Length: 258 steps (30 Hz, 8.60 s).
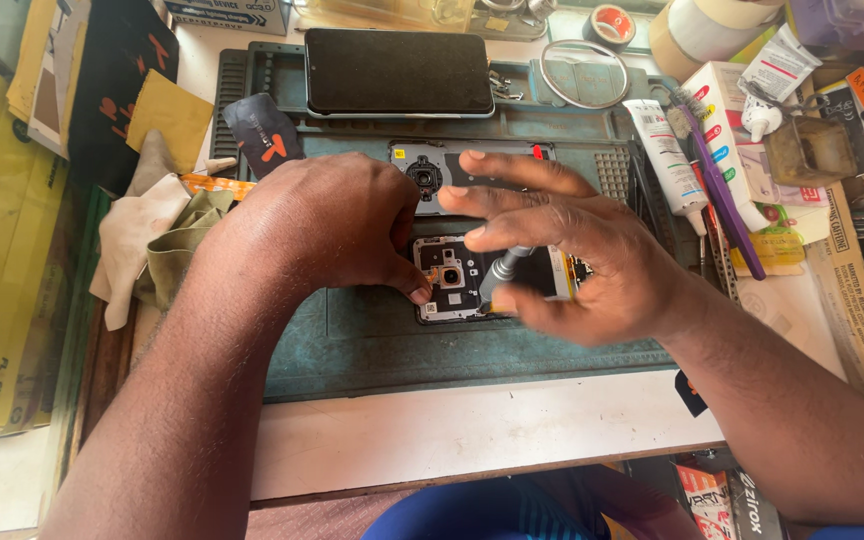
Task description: The person uses a screwdriver to remove multiple screws from a smartphone's internal metal bracket. They then lift the bracket away, exposing the motherboard and battery, and set the bracket aside on the workbench.
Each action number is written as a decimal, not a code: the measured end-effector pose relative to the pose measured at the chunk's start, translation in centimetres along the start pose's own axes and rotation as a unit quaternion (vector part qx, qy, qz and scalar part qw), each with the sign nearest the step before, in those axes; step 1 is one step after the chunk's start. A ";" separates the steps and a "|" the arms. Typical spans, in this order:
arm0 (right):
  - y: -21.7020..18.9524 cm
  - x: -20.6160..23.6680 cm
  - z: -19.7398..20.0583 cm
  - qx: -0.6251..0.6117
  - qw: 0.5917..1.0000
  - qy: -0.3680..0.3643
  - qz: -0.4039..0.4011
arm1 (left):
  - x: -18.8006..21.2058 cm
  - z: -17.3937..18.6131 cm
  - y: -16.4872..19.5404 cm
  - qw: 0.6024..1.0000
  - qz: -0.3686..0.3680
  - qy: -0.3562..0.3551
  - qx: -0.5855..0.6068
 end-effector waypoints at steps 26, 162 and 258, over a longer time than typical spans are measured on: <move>-0.4 -0.2 0.2 -0.056 0.998 -0.001 0.015 | 0.4 0.8 0.3 1.000 -0.013 0.025 -0.010; 4.7 0.0 2.1 -0.054 0.989 0.108 -0.084 | -0.6 1.8 0.3 0.997 -0.025 0.069 -0.001; 4.6 0.7 1.3 -0.132 0.979 0.106 -0.116 | -0.7 1.7 0.3 0.999 -0.001 0.045 -0.015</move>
Point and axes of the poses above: each hand's wrist, its own x-axis away from the middle knuckle, its own z-axis out of the back of the hand, y = z × x, the point moved 10 cm from there along -x, towards the middle knuckle, and after that the axes turned 2 degrees about z, right-handed, at the moved point
